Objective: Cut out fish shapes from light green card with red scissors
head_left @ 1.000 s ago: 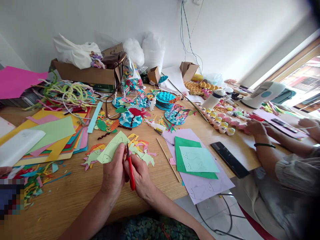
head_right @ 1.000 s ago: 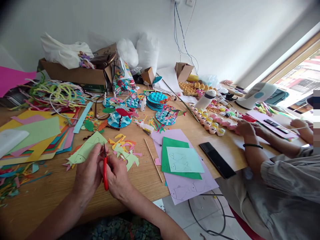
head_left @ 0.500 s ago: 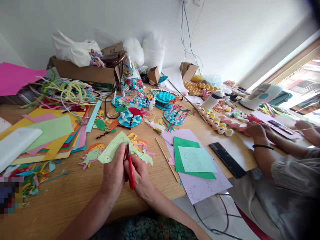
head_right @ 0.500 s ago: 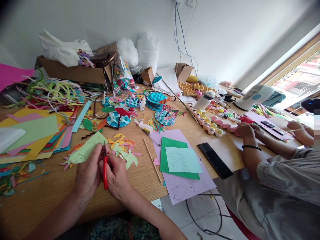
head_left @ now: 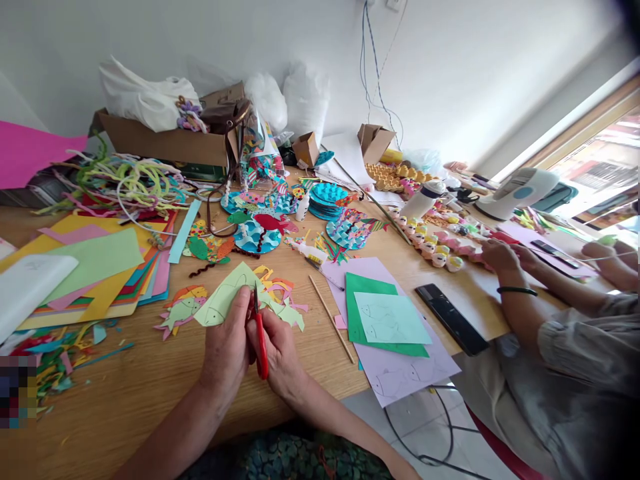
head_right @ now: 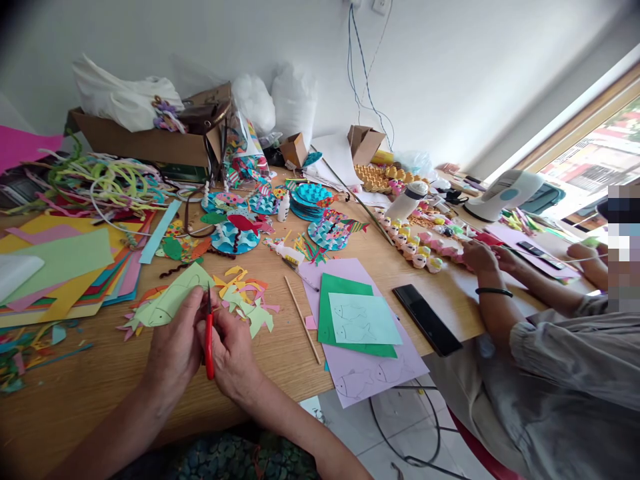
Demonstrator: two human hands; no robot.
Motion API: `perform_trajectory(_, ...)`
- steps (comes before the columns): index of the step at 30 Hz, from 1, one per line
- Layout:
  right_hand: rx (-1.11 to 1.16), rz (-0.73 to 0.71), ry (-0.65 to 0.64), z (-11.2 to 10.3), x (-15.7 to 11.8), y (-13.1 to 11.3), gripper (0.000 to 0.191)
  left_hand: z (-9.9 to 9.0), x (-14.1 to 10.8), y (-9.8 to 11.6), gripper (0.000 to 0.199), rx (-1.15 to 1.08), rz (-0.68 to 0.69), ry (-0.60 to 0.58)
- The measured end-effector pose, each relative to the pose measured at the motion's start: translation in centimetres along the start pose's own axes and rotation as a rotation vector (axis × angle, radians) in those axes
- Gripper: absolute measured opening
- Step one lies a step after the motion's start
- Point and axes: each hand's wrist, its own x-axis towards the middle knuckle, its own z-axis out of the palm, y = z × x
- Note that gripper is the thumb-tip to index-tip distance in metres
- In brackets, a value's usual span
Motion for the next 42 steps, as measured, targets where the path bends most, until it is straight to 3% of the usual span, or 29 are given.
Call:
perform_trajectory(30, -0.021, 0.087, -0.069, -0.8, -0.4, 0.0, 0.035, -0.3, 0.6, 0.7, 0.015, -0.084, -0.046, -0.092)
perform_trajectory(42, -0.071, 0.082, -0.098, -1.6, -0.3, 0.4, 0.039, -1.2, 1.3, 1.2, 0.011, -0.017, -0.002, -0.22)
